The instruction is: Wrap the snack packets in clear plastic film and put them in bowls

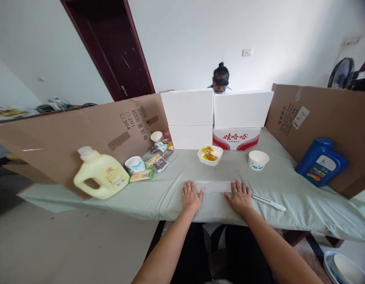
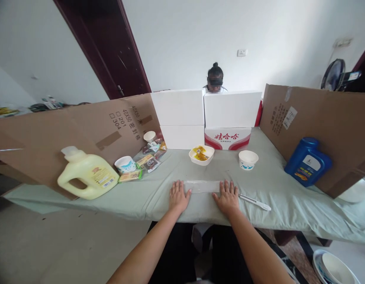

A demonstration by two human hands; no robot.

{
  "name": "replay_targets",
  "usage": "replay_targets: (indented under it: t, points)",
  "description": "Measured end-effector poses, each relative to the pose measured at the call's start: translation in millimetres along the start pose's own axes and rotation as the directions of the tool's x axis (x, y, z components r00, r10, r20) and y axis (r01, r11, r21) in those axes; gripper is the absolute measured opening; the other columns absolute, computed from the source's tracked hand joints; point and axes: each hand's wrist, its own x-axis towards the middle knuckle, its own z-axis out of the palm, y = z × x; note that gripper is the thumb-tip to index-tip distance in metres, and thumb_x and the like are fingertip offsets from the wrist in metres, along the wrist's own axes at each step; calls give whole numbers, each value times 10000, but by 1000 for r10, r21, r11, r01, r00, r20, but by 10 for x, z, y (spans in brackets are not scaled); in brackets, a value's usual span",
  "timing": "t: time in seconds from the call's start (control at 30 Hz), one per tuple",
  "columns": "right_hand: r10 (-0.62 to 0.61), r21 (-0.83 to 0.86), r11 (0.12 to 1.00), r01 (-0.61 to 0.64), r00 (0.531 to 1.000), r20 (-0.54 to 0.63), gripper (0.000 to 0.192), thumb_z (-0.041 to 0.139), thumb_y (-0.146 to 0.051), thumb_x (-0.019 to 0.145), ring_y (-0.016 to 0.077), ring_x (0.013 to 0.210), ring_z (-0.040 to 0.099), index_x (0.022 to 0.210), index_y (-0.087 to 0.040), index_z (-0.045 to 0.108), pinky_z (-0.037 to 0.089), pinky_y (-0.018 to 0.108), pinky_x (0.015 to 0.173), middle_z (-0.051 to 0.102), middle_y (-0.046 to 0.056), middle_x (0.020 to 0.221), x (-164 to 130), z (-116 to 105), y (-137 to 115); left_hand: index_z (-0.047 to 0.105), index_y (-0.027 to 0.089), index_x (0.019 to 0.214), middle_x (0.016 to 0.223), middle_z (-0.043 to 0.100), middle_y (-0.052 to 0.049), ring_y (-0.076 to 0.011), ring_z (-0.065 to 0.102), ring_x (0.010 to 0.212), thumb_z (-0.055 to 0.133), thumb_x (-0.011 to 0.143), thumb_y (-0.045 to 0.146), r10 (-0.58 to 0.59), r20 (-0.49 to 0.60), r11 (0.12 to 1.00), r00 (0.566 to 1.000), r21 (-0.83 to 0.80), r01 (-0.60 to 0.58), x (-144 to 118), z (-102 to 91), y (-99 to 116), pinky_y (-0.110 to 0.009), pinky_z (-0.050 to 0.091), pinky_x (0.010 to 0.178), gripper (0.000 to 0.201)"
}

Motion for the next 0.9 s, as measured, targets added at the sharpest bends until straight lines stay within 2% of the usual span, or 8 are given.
replay_targets:
  t: [0.1, 0.3, 0.4, 0.5, 0.6, 0.7, 0.83, 0.9]
  points:
    - [-5, 30, 1000, 6, 1000, -26, 666, 308, -539, 945, 326, 1424, 147, 1471, -131, 310, 114, 518, 1108, 278, 144, 1534, -13, 14, 20, 432, 89, 1336, 1463, 381, -220, -361, 254, 1400, 402, 906, 487, -109, -84, 993, 991, -53, 105, 7, -3, -17, -486, 210, 1122, 586]
    - [66, 122, 991, -58, 996, -62, 475, 284, -303, 977, 260, 1335, 352, 1395, -131, 432, 264, 409, 1068, 418, 136, 1454, 68, -122, 165, 585, 147, 1084, 1344, 487, -182, -360, 314, 1346, 645, 784, 360, -186, -79, 974, 979, -143, 174, 109, -82, 8, -492, 246, 1091, 373]
    - [112, 157, 982, -105, 993, -41, 472, 454, -276, 919, 295, 1261, 433, 1357, -100, 465, 335, 408, 1014, 489, 186, 1373, 215, -256, 292, 627, 168, 835, 1251, 548, -154, -363, 377, 1289, 701, 718, 256, -191, -39, 954, 981, -243, 177, 200, -138, 17, -496, 295, 1051, 164]
    - [121, 199, 972, -124, 992, 30, 399, 631, -258, 824, 298, 1145, 529, 1183, -85, 599, 387, 408, 968, 612, 196, 1176, 377, -353, 381, 589, 179, 704, 1042, 637, -97, -287, 528, 1130, 664, 710, 152, -182, 8, 906, 983, -386, 171, 299, -152, 33, -414, 395, 969, 81]
    - [104, 267, 955, -127, 990, 98, 228, 641, -306, 852, 214, 1005, 595, 1000, -133, 646, 451, 395, 911, 654, 98, 1039, 490, -405, 422, 571, 179, 779, 788, 636, -13, -177, 630, 818, 616, 742, 114, -188, 47, 810, 981, -558, 182, 380, -110, 87, -297, 483, 785, 88]
    - [126, 359, 918, -165, 984, 130, 188, 600, -332, 889, 150, 844, 615, 908, -146, 623, 504, 347, 787, 648, 21, 920, 543, -454, 436, 543, 166, 976, 759, 624, 13, -123, 617, 632, 605, 762, 118, -219, 65, 669, 973, -716, 199, 412, -62, 183, -236, 487, 631, 228]
    - [190, 531, 819, -218, 976, 107, 22, 577, -167, 812, 133, 672, 599, 820, -156, 594, 448, 235, 602, 626, 4, 719, 536, -568, 364, 517, 170, 1108, 857, 648, -17, -125, 635, 699, 674, 727, 165, -208, 56, 481, 976, -863, 152, 349, -69, 363, -215, 486, 629, 413]
    - [195, 628, 750, -209, 976, 92, 114, 544, -144, 779, 126, 625, 595, 883, -167, 584, 429, 217, 545, 633, 8, 734, 494, -624, 246, 549, 174, 1082, 892, 659, -31, -139, 641, 751, 712, 703, 219, -173, 52, 399, 984, -909, 118, 279, -91, 475, -222, 491, 659, 415]
